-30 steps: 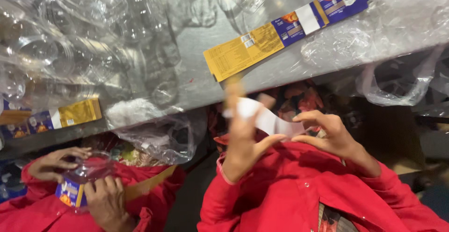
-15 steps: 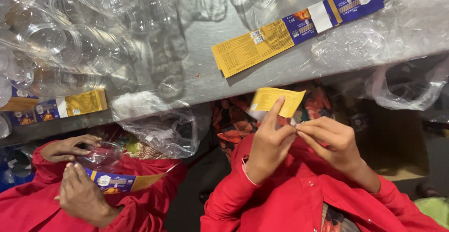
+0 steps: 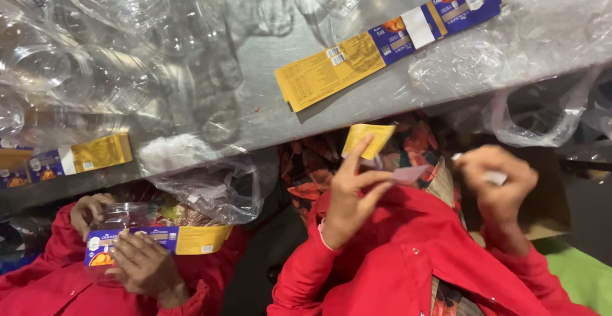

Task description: The person applies adhesive labels to clear plastic jars by hand, peeling them from sheets and wrapping them around the containers.

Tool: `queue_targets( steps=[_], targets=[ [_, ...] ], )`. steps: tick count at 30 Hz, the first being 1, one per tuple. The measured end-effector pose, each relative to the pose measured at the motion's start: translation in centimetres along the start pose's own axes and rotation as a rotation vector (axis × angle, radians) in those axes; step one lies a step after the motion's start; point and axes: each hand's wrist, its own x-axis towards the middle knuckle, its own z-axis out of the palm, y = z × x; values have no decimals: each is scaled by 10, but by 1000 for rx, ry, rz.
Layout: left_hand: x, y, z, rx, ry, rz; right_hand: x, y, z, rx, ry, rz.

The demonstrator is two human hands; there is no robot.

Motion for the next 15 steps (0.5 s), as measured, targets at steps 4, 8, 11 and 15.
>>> queue_targets(
  steps=[4,8,11,15],
  targets=[
    [-8,16,14,69,-61,88,-11,-44,23,-257,-218,-287],
    [-13,22,28,346,-26,174,-2,-63,34,-366,-333,-383],
    [-17,21,33,557,-100,164,-7,-51,32,-456,-437,-386],
    [-9,12,21,177,-118,112,-10,-10,24,-162,-469,-115]
  ],
)
